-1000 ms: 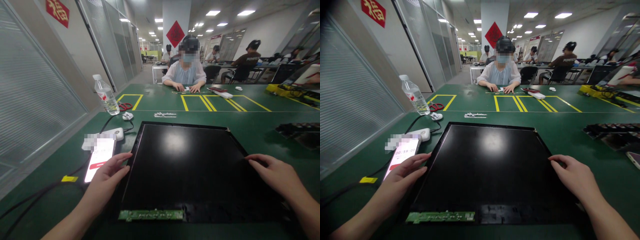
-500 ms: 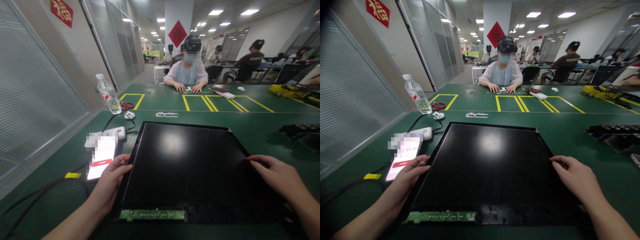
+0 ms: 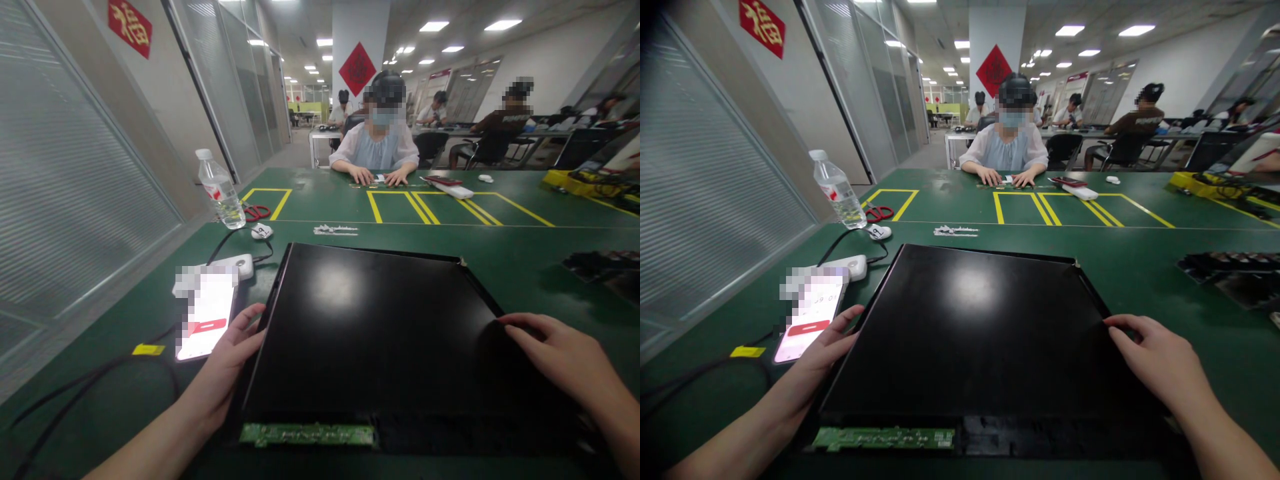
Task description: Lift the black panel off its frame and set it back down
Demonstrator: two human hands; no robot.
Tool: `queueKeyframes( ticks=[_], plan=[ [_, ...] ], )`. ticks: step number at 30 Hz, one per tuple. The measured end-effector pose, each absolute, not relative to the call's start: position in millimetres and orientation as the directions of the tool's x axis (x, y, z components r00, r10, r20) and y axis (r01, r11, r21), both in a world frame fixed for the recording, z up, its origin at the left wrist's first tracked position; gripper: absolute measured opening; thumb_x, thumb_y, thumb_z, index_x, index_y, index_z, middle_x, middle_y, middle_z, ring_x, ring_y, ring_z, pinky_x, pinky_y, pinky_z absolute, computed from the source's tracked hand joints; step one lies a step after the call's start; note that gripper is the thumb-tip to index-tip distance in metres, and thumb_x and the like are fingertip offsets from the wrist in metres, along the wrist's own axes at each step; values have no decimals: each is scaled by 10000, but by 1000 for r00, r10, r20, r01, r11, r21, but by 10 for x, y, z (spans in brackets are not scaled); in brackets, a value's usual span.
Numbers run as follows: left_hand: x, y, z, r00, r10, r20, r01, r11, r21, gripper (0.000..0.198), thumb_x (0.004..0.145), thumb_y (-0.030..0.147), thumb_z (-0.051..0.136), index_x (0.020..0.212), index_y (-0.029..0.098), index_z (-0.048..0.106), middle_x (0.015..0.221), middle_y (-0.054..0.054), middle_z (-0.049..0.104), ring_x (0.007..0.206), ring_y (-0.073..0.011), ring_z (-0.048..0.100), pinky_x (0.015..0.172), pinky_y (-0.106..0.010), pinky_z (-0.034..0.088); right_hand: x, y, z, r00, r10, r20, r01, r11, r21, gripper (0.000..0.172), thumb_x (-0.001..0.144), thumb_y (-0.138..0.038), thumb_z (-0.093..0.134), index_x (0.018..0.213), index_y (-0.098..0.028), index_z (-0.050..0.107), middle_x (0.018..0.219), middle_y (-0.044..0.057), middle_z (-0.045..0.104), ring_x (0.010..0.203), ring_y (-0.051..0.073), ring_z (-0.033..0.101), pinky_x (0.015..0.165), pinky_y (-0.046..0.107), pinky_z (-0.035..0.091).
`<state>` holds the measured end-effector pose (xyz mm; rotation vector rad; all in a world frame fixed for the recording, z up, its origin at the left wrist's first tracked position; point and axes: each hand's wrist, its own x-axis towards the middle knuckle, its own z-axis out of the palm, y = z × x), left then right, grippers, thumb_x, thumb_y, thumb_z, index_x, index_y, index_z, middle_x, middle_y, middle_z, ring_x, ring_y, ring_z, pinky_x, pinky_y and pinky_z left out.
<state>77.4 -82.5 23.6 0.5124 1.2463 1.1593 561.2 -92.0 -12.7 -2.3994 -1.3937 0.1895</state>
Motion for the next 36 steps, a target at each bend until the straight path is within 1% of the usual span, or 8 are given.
queueKeyframes(
  ticks=[3,8,12,15,19,22,27,36],
  plan=[
    [724,-816,190,-115,902,-416,-326,361,874,647,679,136,905,1253,280,642,1135,-33,790,693,-227,806,586,-307,660,5629,-921,-130,497,865,71,818,-440,-372,489,652,-646,521,849,-333,840,925,61,790,775,331,701,725,448,534],
    [649,-834,137,-86,956,-281,-102,272,957,715,662,457,972,1293,254,704,1262,-106,784,945,-314,807,695,-341,665,5593,-907,-96,515,857,23,804,-474,-358,559,641,-655,502,911,-317,857,1012,70,795,836,341,709,746,447,534],
    [624,-837,158,-23,973,-232,56,233,971,524,740,552,899,1157,249,806,1150,-109,817,1054,-360,779,756,-378,664,5570,-912,-76,506,863,2,809,-473,-349,615,666,-659,471,984,-300,856,1096,77,785,900,337,709,777,436,536],
    [590,-807,172,49,993,-108,167,99,981,351,774,529,868,1009,267,851,1254,-102,791,1234,-394,710,985,-461,624,5571,-920,-80,506,862,-7,814,-480,-328,637,683,-656,453,1016,-289,855,1116,84,778,907,330,706,781,431,536],
    [521,-767,142,86,996,-14,238,-7,971,258,823,459,802,1005,285,859,1464,-76,696,1428,-414,574,1214,-542,442,5599,-926,-110,488,873,-6,822,-462,-334,621,683,-658,453,983,-292,855,1146,86,773,948,333,710,790,434,540],
    [494,-763,128,101,993,-69,249,42,968,279,832,366,728,1063,273,854,1563,-60,623,1504,-427,487,1241,-565,401,5627,-921,-137,484,875,13,824,-451,-343,584,670,-656,466,931,-305,852,1134,85,775,943,340,715,795,448,543],
    [489,-777,108,112,982,-151,233,121,965,561,608,167,608,1108,261,846,1661,1,519,1587,-449,336,1235,-571,418,5637,-905,-165,479,876,47,829,-434,-353,539,661,-647,482,886,-316,843,1099,83,777,904,340,717,765,459,543],
    [396,-736,-23,172,975,-142,302,85,949,640,560,214,530,1123,252,831,1657,13,523,1593,-439,328,1204,-620,438,5550,-907,-108,488,871,50,821,-439,-366,554,639,-639,470,869,-301,843,1120,96,768,928,344,708,773,454,544]
  ],
)
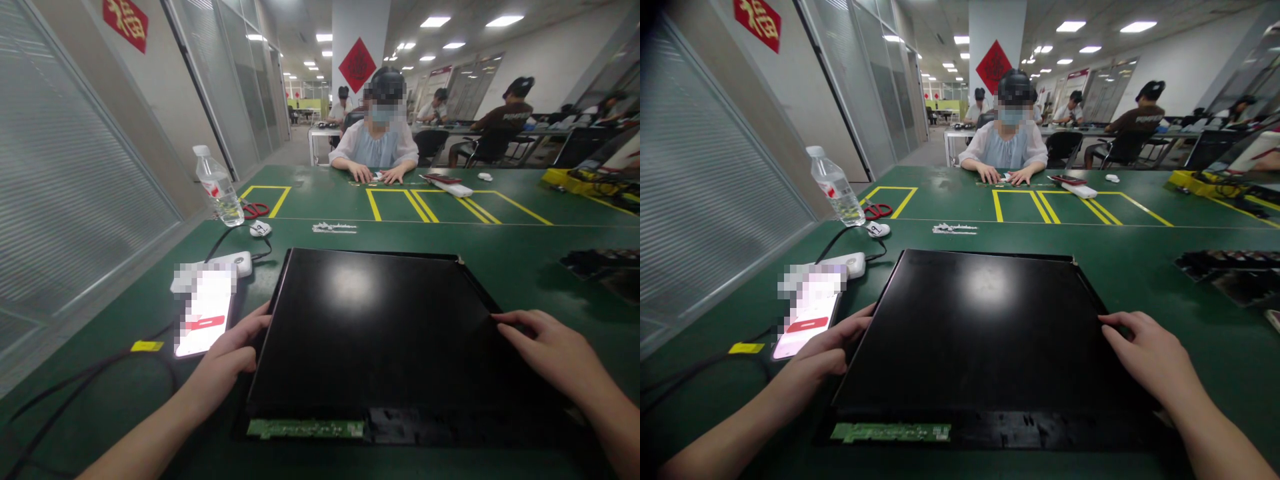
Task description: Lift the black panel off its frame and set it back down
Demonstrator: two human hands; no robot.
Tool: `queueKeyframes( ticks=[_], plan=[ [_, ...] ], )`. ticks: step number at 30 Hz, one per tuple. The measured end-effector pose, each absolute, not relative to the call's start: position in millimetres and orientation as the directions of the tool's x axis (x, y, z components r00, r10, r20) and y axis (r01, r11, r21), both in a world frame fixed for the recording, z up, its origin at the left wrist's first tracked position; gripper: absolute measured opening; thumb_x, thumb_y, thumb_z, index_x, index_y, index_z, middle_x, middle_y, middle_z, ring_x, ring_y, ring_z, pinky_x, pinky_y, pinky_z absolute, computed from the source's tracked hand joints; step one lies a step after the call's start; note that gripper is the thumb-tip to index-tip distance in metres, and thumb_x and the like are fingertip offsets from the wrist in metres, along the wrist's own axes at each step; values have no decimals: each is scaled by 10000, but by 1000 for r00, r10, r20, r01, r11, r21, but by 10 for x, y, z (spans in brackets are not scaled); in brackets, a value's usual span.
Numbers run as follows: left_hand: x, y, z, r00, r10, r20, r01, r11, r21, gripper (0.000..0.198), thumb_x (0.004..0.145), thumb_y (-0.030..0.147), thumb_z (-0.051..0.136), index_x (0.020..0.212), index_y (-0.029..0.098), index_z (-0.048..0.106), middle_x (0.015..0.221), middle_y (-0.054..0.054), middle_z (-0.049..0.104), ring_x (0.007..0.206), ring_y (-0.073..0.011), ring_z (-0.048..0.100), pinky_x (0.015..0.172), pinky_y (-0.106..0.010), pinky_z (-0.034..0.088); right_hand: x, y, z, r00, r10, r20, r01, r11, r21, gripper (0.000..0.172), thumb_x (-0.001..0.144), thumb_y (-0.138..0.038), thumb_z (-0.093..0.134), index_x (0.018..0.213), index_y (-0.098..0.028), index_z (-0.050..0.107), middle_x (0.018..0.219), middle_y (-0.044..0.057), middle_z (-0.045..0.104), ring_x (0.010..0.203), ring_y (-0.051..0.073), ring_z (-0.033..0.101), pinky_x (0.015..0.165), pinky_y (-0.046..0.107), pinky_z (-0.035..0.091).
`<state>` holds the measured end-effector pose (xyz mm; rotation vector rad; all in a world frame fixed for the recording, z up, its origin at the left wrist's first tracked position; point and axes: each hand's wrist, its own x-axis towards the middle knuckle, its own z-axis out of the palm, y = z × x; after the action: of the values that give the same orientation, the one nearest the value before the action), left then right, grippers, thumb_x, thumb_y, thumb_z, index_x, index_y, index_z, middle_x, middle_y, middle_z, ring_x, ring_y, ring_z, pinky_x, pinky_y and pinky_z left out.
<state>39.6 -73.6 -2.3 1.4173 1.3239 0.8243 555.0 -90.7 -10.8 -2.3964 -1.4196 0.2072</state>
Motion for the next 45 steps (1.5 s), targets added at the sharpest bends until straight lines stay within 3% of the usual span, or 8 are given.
queueKeyframes(
  ticks=[6,11,17,30,40,45],
  plan=[
    [370,-710,-40,189,976,-111,366,35,930,603,602,238,525,1118,257,837,1657,17,523,1585,-443,344,1217,-633,415,5549,-918,-115,488,871,52,818,-436,-374,543,634,-643,480,862,-300,835,1095,98,761,897,334,699,766,452,541],
    [386,-732,-28,178,982,-66,439,-20,898,406,862,443,633,1173,262,819,1645,-67,540,1548,-433,421,1215,-623,415,5536,-927,-98,484,874,47,817,-432,-383,542,631,-643,476,857,-302,830,1071,95,761,890,332,698,768,452,537],
    [411,-779,-29,175,984,-38,536,-63,842,543,841,637,756,1224,253,794,1669,-144,494,1530,-418,456,1215,-592,431,5522,-916,-87,478,878,40,819,-429,-380,553,622,-645,472,858,-296,829,1075,97,759,881,331,698,773,455,534],
    [436,-805,-6,163,986,-32,565,-67,822,553,839,642,756,1234,254,771,1674,-151,482,1543,-398,443,1214,-586,442,5516,-916,-75,485,874,23,815,-442,-374,598,620,-660,448,893,-289,829,1090,99,749,893,320,700,800,451,528],
    [418,-819,-4,192,980,48,535,-145,833,496,883,605,747,1243,264,755,1729,-139,390,1575,-420,375,1236,-614,395,5551,-923,-120,451,891,61,832,-395,-389,489,672,-613,504,876,-295,815,1040,86,754,805,304,686,755,450,518],
    [427,-831,34,239,969,69,457,-174,872,456,917,550,740,1268,259,744,1744,-120,362,1577,-428,367,1219,-582,434,5507,-913,-74,498,866,35,777,-428,-462,649,684,-618,506,1138,-251,788,1012,88,769,815,312,696,786,448,524]
  ],
)
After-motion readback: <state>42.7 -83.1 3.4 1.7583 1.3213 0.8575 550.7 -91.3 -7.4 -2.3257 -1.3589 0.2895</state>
